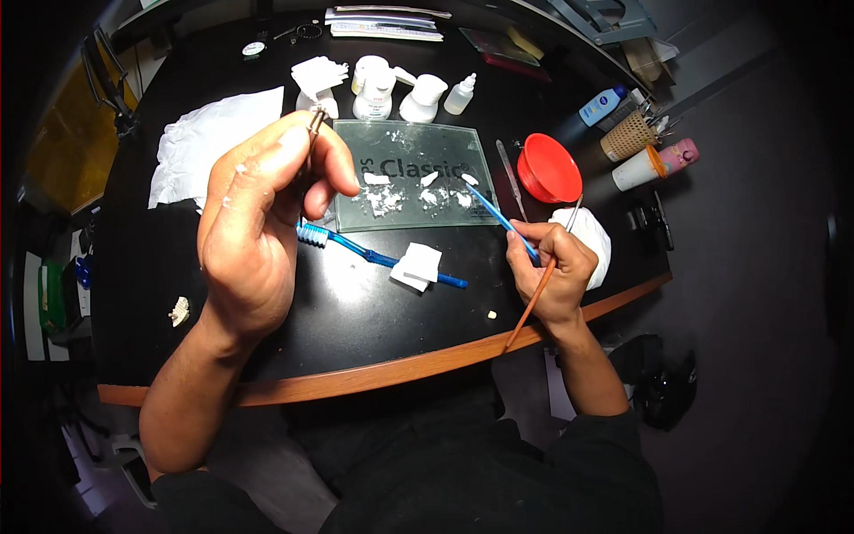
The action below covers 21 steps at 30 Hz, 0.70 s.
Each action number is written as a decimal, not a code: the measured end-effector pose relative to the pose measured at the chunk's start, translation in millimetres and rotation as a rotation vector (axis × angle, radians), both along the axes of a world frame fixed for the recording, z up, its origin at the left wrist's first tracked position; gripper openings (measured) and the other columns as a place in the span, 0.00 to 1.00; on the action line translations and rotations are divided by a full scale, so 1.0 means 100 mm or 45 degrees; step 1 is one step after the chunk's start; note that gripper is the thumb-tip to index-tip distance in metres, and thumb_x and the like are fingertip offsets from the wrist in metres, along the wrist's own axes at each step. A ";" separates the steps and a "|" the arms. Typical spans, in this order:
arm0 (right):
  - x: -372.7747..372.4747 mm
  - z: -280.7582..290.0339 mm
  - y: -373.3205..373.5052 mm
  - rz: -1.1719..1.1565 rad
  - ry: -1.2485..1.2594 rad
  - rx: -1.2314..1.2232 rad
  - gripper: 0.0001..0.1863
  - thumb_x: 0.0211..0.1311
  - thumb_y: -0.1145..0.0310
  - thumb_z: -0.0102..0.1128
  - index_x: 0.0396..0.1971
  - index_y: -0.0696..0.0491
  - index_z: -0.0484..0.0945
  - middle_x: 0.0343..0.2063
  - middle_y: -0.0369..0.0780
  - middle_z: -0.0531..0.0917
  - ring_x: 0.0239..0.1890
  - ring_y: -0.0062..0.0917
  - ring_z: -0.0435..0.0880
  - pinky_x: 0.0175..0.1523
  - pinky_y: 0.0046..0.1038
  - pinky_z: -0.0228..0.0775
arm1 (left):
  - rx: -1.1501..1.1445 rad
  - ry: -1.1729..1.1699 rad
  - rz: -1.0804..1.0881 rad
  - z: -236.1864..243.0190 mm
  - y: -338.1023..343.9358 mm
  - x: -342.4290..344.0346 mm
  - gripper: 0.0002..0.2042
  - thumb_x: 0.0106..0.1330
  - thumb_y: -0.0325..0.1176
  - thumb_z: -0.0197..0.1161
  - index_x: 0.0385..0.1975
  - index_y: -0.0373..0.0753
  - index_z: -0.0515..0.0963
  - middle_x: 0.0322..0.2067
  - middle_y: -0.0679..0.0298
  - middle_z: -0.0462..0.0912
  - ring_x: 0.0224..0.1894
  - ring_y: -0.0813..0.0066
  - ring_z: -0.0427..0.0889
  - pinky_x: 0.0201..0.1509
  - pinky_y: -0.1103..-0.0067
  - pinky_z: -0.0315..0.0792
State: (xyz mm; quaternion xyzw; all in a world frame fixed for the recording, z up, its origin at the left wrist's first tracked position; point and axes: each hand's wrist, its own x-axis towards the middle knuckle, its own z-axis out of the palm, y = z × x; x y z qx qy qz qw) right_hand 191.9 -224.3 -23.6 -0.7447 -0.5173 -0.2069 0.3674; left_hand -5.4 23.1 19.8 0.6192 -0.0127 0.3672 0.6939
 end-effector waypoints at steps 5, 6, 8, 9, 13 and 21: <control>0.01 -0.20 0.01 0.046 0.176 0.021 0.14 0.51 0.79 0.73 0.17 0.58 0.74 0.16 0.37 0.82 0.15 0.11 0.74 0.20 0.18 0.59 | 0.056 -0.041 -0.003 -0.01 0.05 -0.01 0.21 0.75 0.39 0.42 0.29 0.30 0.76 0.28 0.61 0.78 0.30 0.81 0.66 0.38 0.82 0.61; 0.02 -0.20 0.01 0.048 0.179 0.019 0.14 0.51 0.79 0.73 0.17 0.58 0.74 0.16 0.37 0.82 0.15 0.11 0.74 0.20 0.18 0.59 | 0.054 -0.039 -0.001 -0.01 0.05 -0.01 0.21 0.75 0.39 0.42 0.29 0.30 0.76 0.28 0.61 0.78 0.30 0.81 0.66 0.38 0.82 0.61; -0.01 -0.18 0.00 0.012 0.234 0.091 0.16 0.50 0.79 0.74 0.15 0.57 0.71 0.16 0.37 0.83 0.15 0.11 0.74 0.20 0.18 0.59 | 0.052 -0.024 -0.021 -0.03 0.05 0.00 0.21 0.75 0.39 0.42 0.29 0.30 0.76 0.28 0.60 0.78 0.30 0.81 0.66 0.38 0.82 0.61; -0.05 -0.12 0.02 -0.011 0.172 -0.009 0.16 0.50 0.80 0.74 0.14 0.58 0.71 0.15 0.36 0.81 0.14 0.11 0.73 0.19 0.17 0.59 | 0.050 -0.019 -0.022 -0.04 0.05 0.00 0.21 0.75 0.39 0.42 0.29 0.30 0.76 0.28 0.60 0.78 0.30 0.81 0.66 0.38 0.82 0.61; -0.03 -0.12 0.01 -0.002 0.154 0.024 0.17 0.49 0.81 0.73 0.14 0.58 0.70 0.14 0.35 0.79 0.15 0.10 0.73 0.20 0.17 0.60 | 0.050 -0.021 -0.023 -0.02 0.04 0.00 0.21 0.75 0.40 0.41 0.29 0.29 0.76 0.28 0.60 0.78 0.30 0.81 0.66 0.38 0.82 0.62; 0.02 -0.18 0.00 -0.031 0.252 0.036 0.18 0.49 0.81 0.73 0.13 0.57 0.68 0.12 0.34 0.76 0.15 0.11 0.74 0.20 0.16 0.61 | 0.064 -0.020 -0.026 -0.02 0.04 0.00 0.22 0.75 0.40 0.41 0.29 0.29 0.76 0.28 0.60 0.78 0.30 0.81 0.66 0.38 0.82 0.61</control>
